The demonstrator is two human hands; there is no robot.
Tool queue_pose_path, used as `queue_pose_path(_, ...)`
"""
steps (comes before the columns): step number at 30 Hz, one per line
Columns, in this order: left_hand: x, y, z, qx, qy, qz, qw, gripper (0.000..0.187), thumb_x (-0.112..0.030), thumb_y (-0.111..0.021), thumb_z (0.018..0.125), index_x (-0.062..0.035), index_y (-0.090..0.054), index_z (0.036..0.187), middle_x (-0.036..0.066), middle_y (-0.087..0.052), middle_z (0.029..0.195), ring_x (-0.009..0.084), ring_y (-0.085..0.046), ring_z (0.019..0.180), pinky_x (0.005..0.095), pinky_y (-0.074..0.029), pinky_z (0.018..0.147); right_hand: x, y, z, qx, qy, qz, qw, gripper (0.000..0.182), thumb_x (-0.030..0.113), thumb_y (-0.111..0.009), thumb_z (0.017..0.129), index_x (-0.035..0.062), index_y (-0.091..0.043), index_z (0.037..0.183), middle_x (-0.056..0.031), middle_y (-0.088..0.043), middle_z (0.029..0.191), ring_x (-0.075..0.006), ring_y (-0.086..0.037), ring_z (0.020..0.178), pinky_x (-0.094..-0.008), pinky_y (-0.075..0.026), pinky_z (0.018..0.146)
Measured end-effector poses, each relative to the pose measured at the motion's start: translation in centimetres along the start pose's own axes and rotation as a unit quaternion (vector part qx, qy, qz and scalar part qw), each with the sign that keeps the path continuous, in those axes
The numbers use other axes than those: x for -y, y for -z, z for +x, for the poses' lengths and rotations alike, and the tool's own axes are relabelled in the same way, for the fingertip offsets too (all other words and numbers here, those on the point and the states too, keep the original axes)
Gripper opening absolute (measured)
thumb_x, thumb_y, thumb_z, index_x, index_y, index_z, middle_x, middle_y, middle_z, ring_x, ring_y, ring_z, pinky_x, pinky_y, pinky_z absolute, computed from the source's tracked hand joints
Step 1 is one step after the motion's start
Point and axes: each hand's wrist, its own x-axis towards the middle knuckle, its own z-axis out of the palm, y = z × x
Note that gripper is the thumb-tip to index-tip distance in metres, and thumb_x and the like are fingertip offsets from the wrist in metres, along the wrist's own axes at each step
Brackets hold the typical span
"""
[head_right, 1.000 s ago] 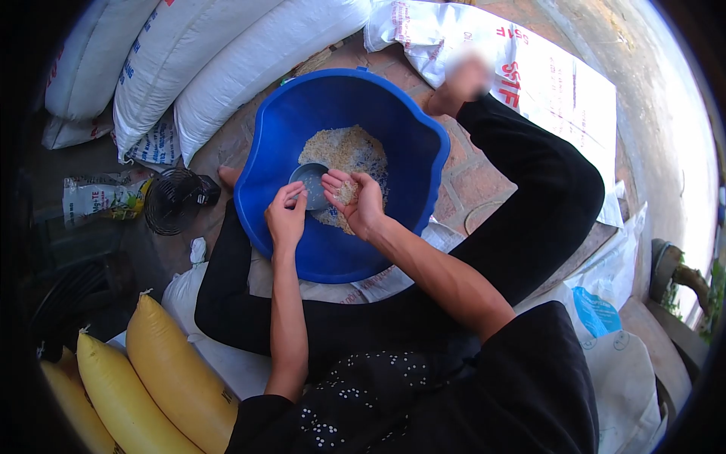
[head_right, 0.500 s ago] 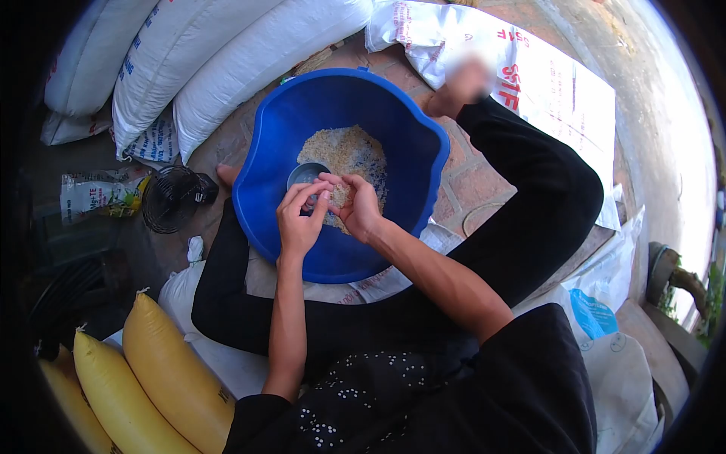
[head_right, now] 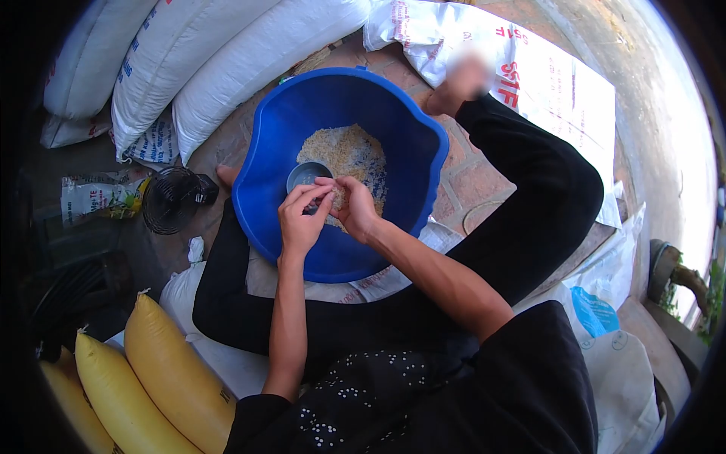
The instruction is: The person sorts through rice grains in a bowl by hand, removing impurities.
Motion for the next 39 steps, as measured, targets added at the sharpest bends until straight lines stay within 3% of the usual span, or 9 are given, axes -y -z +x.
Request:
queue_pose_path(8,0.4,-0.2,-0.1,0.005,0.019,0.01,1.0,0.014,-0.004,-0.076,0.088,-0.0022,-0.077,0.102,0.009,-0.072,0.094,0.0204,-0.07,0.077,0.0312,-0.057,0.069,0.3,-0.6,-0.4,-0.012,-0.001,0.003,1.0,0.043,0.023,-0.032,0.105,0.0012,-0.06,0.128,-0.0094,-0.061,0.133,-0.0195,-0.054,0.126,-0.0449,-0.044,0.109)
queue_pose_path(17,0.6,-0.1,-0.2,0.003,0.049,-0.007,0.999,0.012,-0.01,-0.078,0.088,-0.0058,-0.077,0.099,0.004,-0.071,0.091,0.0136,-0.064,0.069,0.0269,-0.047,0.059,0.2,-0.3,-0.3,0.005,-0.01,0.005,1.0,0.046,0.024,-0.031,0.105,-0.0002,-0.059,0.131,-0.0121,-0.063,0.127,-0.0224,-0.059,0.121,-0.0444,-0.045,0.106)
queue_pose_path(26,0.1,-0.4,-0.1,-0.004,0.032,-0.002,0.999,0.012,-0.008,-0.078,0.088,-0.0047,-0.077,0.099,0.005,-0.071,0.089,0.0139,-0.064,0.067,0.0281,-0.05,0.061,0.2,-0.4,-0.3,-0.007,-0.004,-0.005,1.0,0.045,0.025,-0.032,0.104,0.0006,-0.06,0.13,-0.0117,-0.063,0.127,-0.0222,-0.058,0.121,-0.0436,-0.044,0.107)
queue_pose_path(32,0.6,-0.4,-0.3,0.01,0.052,-0.011,0.999,0.01,-0.006,-0.076,0.089,-0.0023,-0.076,0.098,0.003,-0.067,0.088,0.0109,-0.057,0.069,0.0262,-0.046,0.06,0.0,-0.2,-0.1,-0.006,-0.006,-0.01,1.0,0.045,0.025,-0.032,0.104,0.0008,-0.06,0.13,-0.0111,-0.064,0.123,-0.0204,-0.059,0.117,-0.0434,-0.044,0.106)
queue_pose_path(35,0.6,-0.4,-0.3,0.03,0.061,0.012,0.998,0.011,-0.006,-0.075,0.089,-0.0021,-0.072,0.099,0.006,-0.068,0.091,0.0159,-0.063,0.07,0.0304,-0.051,0.063,-0.2,0.2,0.2,0.0,-0.011,-0.014,1.0,0.045,0.025,-0.032,0.104,0.0003,-0.059,0.13,-0.0116,-0.064,0.122,-0.0197,-0.06,0.117,-0.0435,-0.044,0.106)
queue_pose_path(39,0.9,-0.5,-0.4,0.028,0.067,-0.016,0.997,0.011,-0.007,-0.072,0.092,-0.0003,-0.07,0.1,0.006,-0.067,0.09,0.0148,-0.061,0.07,0.0304,-0.051,0.064,-0.1,0.0,0.1,-0.004,-0.01,0.001,1.0,0.044,0.025,-0.032,0.104,-0.0001,-0.058,0.13,-0.0124,-0.064,0.122,-0.0202,-0.061,0.114,-0.0434,-0.045,0.107)
